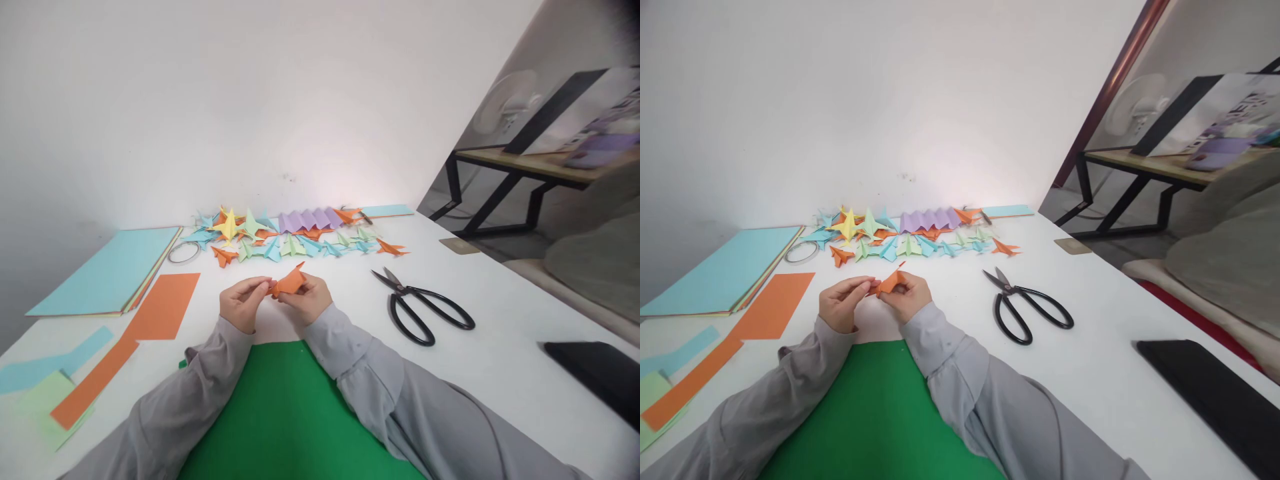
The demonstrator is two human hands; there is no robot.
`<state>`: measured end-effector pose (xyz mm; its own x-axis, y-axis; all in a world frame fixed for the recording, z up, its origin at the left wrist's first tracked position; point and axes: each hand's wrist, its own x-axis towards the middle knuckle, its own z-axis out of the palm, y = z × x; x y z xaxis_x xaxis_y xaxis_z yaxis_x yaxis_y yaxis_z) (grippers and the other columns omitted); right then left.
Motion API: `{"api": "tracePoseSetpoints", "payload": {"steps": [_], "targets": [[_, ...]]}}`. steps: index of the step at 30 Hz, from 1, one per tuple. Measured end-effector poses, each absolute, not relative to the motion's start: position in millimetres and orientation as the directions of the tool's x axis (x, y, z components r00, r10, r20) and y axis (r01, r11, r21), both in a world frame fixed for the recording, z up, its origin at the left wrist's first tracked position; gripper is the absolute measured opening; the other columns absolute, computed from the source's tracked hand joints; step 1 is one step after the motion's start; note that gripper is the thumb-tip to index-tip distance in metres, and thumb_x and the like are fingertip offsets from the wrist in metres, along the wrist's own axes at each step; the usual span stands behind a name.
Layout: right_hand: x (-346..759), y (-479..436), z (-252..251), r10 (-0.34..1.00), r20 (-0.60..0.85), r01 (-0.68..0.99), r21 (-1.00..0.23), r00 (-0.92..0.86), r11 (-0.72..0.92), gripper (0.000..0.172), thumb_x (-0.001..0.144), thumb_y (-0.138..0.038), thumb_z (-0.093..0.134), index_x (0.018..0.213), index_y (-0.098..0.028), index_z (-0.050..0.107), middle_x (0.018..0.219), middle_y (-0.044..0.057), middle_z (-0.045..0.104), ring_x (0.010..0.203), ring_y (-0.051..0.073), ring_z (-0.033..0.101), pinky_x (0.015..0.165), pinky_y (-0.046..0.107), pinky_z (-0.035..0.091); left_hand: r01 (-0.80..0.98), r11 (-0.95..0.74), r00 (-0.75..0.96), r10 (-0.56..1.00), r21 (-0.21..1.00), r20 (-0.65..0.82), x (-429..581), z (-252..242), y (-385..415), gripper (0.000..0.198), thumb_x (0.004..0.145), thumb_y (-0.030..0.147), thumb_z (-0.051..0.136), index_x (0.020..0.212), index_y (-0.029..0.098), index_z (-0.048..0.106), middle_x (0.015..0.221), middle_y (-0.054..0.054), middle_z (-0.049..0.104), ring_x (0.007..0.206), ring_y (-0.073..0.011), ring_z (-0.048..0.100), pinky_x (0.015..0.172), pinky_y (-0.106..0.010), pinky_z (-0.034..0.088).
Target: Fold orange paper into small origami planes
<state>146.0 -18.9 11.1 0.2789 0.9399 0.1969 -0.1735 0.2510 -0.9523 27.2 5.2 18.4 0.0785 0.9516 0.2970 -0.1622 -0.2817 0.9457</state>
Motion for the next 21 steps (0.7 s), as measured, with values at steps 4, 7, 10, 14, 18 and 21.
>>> {"api": "tracePoseSetpoints", "payload": {"steps": [4,7,10,14,18,21], "targets": [[150.4,-17.5,7.9,0.974,0.108,-0.308,-0.936,0.2,0.168,0.017,0.042,-0.016,0.075,0.057,-0.018,0.067,0.056,-0.001,0.066,0.055,0.016,0.06,0.057,0.029,0.05,-0.283,-0.021,0.259,0.961,0.959,0.098,21.2,11.4,19.6,0.017,0.054,0.018,0.069,0.071,0.016,0.072,0.068,-0.004,0.069,0.06,-0.014,0.063,0.056,-0.025,0.052],[151.7,-16.4,2.7,0.984,0.131,-0.366,-0.916,0.118,0.166,0.018,0.044,-0.022,0.078,0.06,-0.017,0.07,0.059,0.001,0.067,0.058,0.017,0.061,0.058,0.031,0.051,-0.379,0.066,0.352,0.933,0.923,0.078,18.6,9.9,26.1,0.025,0.046,0.014,0.072,0.071,0.014,0.072,0.064,-0.004,0.067,0.056,-0.0133,0.061,0.05,-0.022,0.049],[153.2,-15.3,-0.9,0.977,0.188,-0.349,-0.913,0.106,0.213,0.017,0.047,-0.024,0.079,0.061,-0.018,0.07,0.06,0.001,0.067,0.059,0.018,0.062,0.058,0.031,0.051,-0.408,0.127,0.431,0.9,0.904,0.068,16.2,11.8,28.2,0.031,0.04,0.013,0.076,0.072,0.013,0.072,0.067,-0.005,0.068,0.061,-0.0143,0.061,0.053,-0.022,0.05],[158.3,-15.4,-1.9,0.966,0.222,-0.331,-0.909,0.13,0.254,0.019,0.048,-0.027,0.078,0.064,-0.021,0.071,0.062,0.0,0.067,0.057,0.016,0.062,0.057,0.029,0.051,-0.307,0.086,0.448,0.892,0.948,0.064,14.2,14.4,29.0,0.036,0.037,0.009,0.079,0.072,0.016,0.072,0.067,-0.004,0.068,0.062,-0.0139,0.062,0.059,-0.024,0.051],[166.7,-15.0,-2.6,0.959,0.251,-0.178,-0.946,0.134,0.272,0.018,0.05,-0.027,0.077,0.066,-0.021,0.07,0.065,0.001,0.069,0.062,0.018,0.063,0.06,0.03,0.051,-0.216,-0.063,0.405,0.902,0.974,0.148,14.7,15.1,28.9,0.023,0.042,0.012,0.079,0.063,0.016,0.072,0.064,-0.003,0.067,0.062,-0.0117,0.06,0.058,-0.021,0.049],[171.0,-14.1,-3.7,0.962,0.251,-0.104,-0.959,0.112,0.262,0.021,0.05,-0.028,0.077,0.068,-0.021,0.07,0.071,0.002,0.07,0.066,0.019,0.064,0.062,0.03,0.051,-0.2,-0.133,0.396,0.895,0.971,0.205,15.1,14.2,28.8,0.019,0.044,0.014,0.079,0.061,0.016,0.071,0.062,-0.002,0.066,0.06,-0.011,0.058,0.054,-0.02,0.048]]}}
